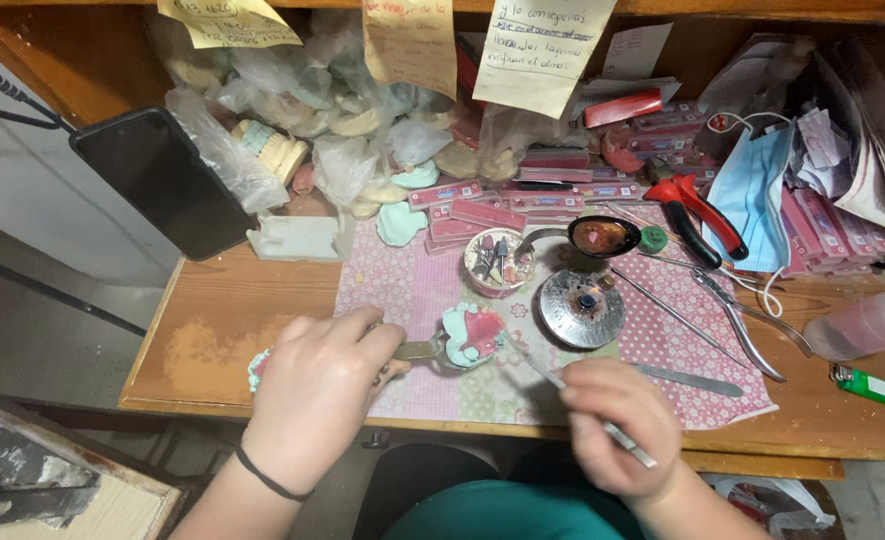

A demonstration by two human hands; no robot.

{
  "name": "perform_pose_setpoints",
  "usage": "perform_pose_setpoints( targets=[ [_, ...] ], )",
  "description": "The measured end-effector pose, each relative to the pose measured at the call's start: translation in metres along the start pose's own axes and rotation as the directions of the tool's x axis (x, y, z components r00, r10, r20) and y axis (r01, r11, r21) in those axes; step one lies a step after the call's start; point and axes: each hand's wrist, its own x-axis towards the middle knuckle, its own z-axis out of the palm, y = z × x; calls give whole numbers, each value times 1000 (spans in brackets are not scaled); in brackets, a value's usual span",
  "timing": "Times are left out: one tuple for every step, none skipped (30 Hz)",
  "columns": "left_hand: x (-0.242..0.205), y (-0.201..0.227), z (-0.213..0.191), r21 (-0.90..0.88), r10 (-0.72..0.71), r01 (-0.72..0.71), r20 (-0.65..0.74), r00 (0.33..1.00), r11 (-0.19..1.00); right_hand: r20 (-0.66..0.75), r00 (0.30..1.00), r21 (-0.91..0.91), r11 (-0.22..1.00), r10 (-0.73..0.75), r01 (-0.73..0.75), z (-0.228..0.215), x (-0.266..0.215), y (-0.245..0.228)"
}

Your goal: The person works on a dental mold clamped to a table, using a metal tool to shape and smooth pink material on the mold. They repeatedly pick up and set down the tool, then handle a small piece of material with their fingers before returning to the mold.

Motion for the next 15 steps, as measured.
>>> perform_pose_setpoints(
  targets=[
    [0, 0, 0, 1, 1, -1, -1, 1000, 1000, -1, 1000, 0, 1000, -1, 1, -2, -3, 3],
    [-1, 0, 0, 14, 2, -2, 2, 1000, 1000, -135, 984, 29, 993, 114, -111, -4, -5, 6],
    [0, 0, 0, 26, 6, -6, 5, 1000, 1000, -263, 937, 72, 973, 229, -217, -7, -8, 9],
    [-1, 0, 1, 26, 10, -10, 5, 1000, 1000, -266, 936, 71, 974, 228, -217, -10, 1, 12],
    [-1, 0, 1, 22, 9, -9, -4, 1000, 1000, -364, 868, 201, 939, 337, -280, -14, 9, 15],
    [-1, 0, 1, 17, 7, -7, -12, 1000, 1000, -439, 780, 334, 887, 446, -319, -18, 17, 18],
    [-2, 0, 2, 17, 15, -15, -13, 1000, 1000, -446, 777, 332, 888, 445, -318, -26, 24, 20],
    [-2, 0, 3, 18, 17, -16, -18, 1000, 1000, -424, 745, 387, 847, 515, -366, -34, 31, 23],
    [-3, 0, 4, 20, 17, -17, -25, 1000, 1000, -398, 709, 440, 800, 582, -409, -42, 37, 26],
    [-3, 0, 6, 20, 24, -23, -26, 999, 1000, -405, 707, 438, 802, 580, -407, -45, 38, 27],
    [-3, 0, 9, 27, 26, -25, -33, 999, 999, -401, 677, 414, 781, 618, -468, -48, 39, 29],
    [-4, -1, 11, 34, 27, -26, -40, 999, 999, -398, 643, 390, 755, 654, -527, -51, 39, 31],
    [-3, 0, 12, 33, 27, -26, -40, 999, 999, -398, 643, 390, 755, 654, -527, -51, 39, 31],
    [-3, 0, 13, 36, 29, -28, -30, 999, 999, -394, 640, 386, 751, 660, -536, -52, 39, 31],
    [-3, 1, 14, 39, 30, -29, -20, 999, 999, -388, 637, 383, 745, 666, -546, -51, 39, 31]
  ],
)
